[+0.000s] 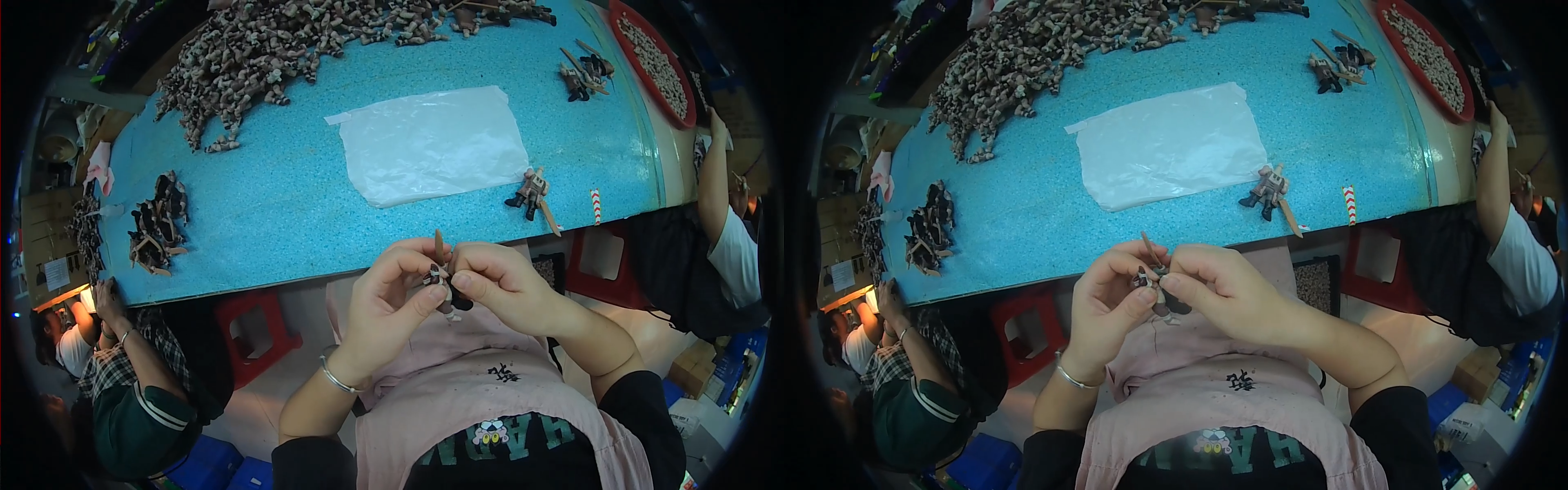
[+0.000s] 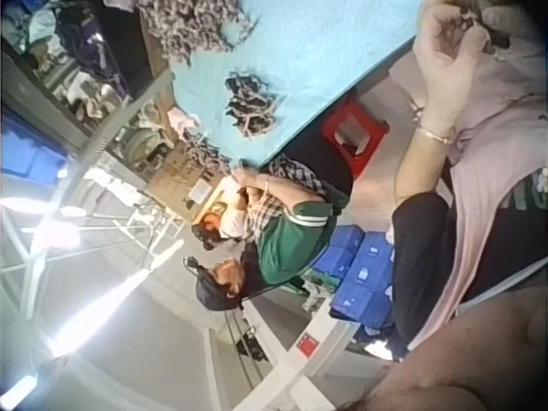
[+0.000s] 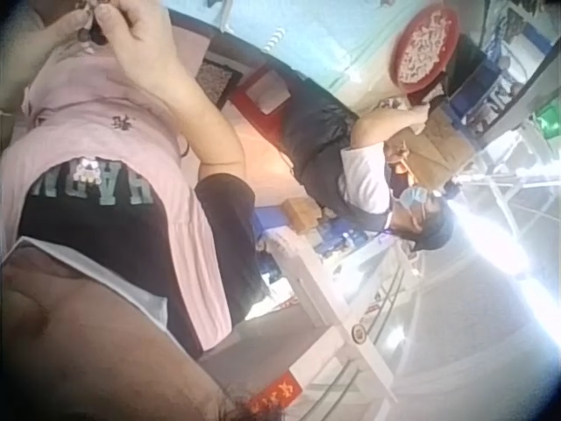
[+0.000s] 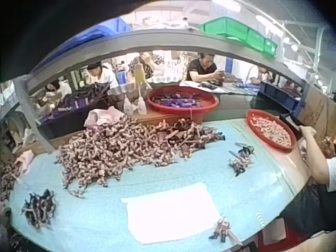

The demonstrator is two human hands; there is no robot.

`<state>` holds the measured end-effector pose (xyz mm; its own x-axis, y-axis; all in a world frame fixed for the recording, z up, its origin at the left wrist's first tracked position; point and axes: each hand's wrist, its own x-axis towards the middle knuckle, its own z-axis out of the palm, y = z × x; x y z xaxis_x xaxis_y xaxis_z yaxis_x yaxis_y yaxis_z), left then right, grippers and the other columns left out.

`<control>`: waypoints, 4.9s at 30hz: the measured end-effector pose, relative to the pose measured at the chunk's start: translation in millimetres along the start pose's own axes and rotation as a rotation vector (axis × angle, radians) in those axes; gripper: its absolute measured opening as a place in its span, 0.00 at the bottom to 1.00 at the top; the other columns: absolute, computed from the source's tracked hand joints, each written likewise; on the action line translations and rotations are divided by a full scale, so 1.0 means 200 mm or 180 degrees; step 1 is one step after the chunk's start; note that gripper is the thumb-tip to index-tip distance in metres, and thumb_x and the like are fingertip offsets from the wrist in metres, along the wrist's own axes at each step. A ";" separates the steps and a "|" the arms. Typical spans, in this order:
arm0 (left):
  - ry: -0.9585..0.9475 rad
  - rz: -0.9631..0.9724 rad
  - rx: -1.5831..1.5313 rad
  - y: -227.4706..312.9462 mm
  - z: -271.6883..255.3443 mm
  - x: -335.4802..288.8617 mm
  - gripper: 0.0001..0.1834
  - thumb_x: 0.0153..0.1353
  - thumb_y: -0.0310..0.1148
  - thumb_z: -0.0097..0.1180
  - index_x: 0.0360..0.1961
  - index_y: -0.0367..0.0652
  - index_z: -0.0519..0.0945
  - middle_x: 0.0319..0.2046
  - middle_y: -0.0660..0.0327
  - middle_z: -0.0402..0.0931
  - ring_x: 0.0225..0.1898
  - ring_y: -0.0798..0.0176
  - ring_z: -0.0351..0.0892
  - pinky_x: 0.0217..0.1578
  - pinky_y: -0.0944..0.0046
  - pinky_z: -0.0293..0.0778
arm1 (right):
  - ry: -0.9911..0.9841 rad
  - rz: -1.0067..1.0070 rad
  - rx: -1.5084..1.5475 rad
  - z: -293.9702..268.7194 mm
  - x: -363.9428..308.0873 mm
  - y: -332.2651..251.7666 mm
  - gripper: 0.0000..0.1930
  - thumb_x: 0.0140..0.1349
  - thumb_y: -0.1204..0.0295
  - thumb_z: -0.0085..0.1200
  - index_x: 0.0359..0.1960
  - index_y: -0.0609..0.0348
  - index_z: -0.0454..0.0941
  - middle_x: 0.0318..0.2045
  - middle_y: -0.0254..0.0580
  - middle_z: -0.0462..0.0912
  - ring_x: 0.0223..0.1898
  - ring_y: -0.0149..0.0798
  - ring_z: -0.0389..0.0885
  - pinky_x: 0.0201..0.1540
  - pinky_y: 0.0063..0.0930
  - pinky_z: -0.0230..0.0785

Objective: The person assembles toy figurines by hand, applying glue from a squeeze bottle onto figurine bodies and attaching limbs and swords to them.

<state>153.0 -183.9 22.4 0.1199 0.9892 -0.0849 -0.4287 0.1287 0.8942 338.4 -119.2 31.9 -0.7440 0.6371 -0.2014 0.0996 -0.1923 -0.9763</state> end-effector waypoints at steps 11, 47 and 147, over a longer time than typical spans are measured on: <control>-0.0215 -0.0086 -0.0022 0.05 -0.05 -0.01 0.24 0.52 0.28 0.66 0.50 0.38 0.74 0.56 0.54 0.63 0.60 0.59 0.64 0.59 0.60 0.61 | 0.0522 -0.0633 -0.0269 0.09 -0.02 -0.04 0.23 0.52 0.79 0.61 0.50 0.62 0.67 0.45 0.45 0.72 0.46 0.42 0.75 0.49 0.33 0.68; 0.0922 0.0405 0.0545 0.06 -0.22 -0.07 0.20 0.51 0.33 0.69 0.43 0.36 0.78 0.51 0.54 0.70 0.55 0.60 0.69 0.57 0.62 0.63 | 0.2355 -0.1193 -0.4293 -0.45 1.02 -0.17 0.16 0.50 0.83 0.56 0.42 0.58 0.73 0.39 0.51 0.71 0.44 0.55 0.72 0.44 0.44 0.67; 0.1299 0.1457 0.4623 0.33 -0.30 0.18 0.17 0.57 0.25 0.55 0.50 0.37 0.76 0.53 0.49 0.73 0.58 0.48 0.69 0.59 0.53 0.62 | 0.1483 -0.0014 -0.0004 -0.66 -0.08 -0.12 0.15 0.68 0.70 0.46 0.49 0.69 0.77 0.40 0.41 0.80 0.37 0.29 0.76 0.42 0.24 0.70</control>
<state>75.5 -136.4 51.7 -0.1164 0.9061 0.4066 0.8601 -0.1127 0.4974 435.0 -25.8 47.0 -0.3684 0.9053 -0.2114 0.0980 -0.1883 -0.9772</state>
